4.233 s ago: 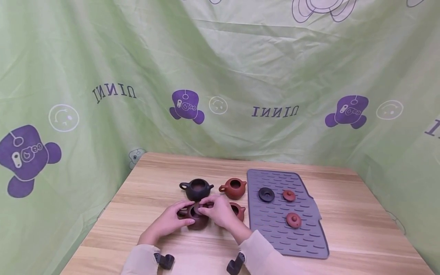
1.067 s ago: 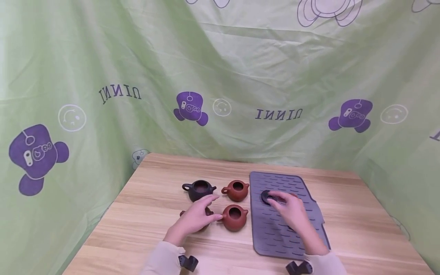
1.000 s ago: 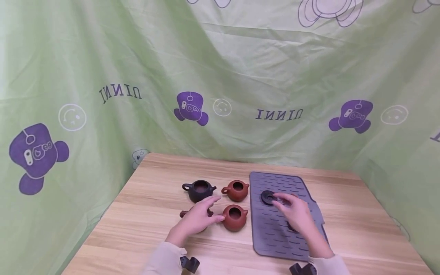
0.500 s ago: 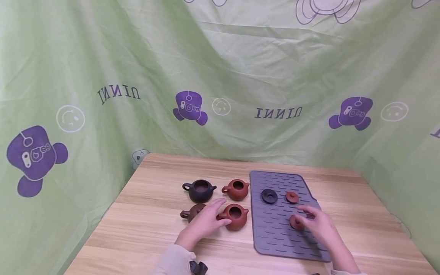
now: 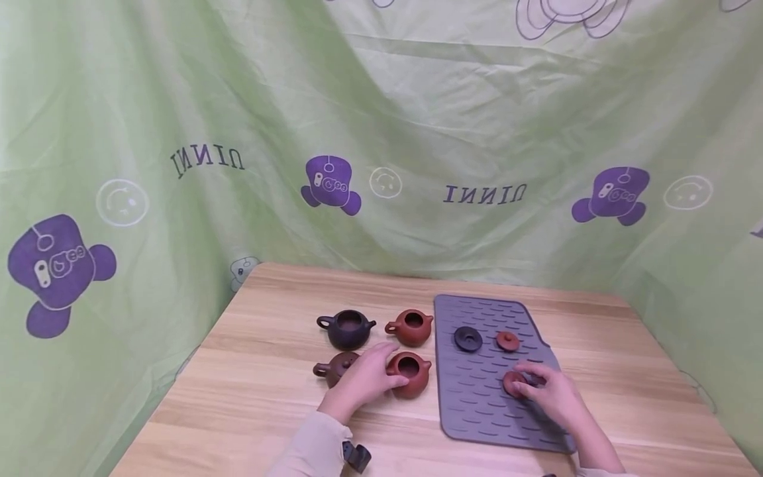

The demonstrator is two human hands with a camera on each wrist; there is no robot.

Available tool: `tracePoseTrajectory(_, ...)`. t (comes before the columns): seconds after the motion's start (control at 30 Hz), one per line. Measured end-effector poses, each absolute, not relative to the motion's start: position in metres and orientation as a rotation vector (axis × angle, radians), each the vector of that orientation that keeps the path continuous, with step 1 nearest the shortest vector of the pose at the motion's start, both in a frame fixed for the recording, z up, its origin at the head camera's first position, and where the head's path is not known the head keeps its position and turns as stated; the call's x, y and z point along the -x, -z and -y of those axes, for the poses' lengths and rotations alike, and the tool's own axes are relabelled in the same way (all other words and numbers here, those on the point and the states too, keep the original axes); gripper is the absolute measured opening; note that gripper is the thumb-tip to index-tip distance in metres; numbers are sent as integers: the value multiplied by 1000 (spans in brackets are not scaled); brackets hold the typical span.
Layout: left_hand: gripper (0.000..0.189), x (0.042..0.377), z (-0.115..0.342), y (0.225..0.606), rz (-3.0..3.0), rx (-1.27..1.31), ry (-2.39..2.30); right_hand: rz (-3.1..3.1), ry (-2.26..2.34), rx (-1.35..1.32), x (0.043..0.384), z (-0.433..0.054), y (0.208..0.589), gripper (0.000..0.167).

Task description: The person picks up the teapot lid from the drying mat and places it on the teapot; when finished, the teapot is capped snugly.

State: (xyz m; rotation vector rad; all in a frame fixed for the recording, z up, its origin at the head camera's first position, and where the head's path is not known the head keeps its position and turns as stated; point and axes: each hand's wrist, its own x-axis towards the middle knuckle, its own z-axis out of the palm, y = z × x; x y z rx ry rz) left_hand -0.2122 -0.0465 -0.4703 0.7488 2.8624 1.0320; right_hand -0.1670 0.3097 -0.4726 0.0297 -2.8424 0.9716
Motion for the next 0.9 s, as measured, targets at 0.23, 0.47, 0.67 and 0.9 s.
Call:
tracePoseTrajectory(0.23, 46, 213, 47, 470, -2857, -809, -987, 2830, -995, -14, 168, -312, 482, 24)
tracePoseTrajectory(0.47, 46, 209, 45, 471, -2854, -766, -1029, 2840, -1053, 26, 169, -314, 487, 27)
tracePoseTrajectory(0.67, 49, 206, 45, 473, -2867, -724, -1069, 2831, -1111, 72, 170, -315, 489, 29)
tracePoseTrajectory(0.9, 48, 207, 48, 474, -2822, -691, -1105, 2798, -1115, 59, 172, -308, 482, 29)
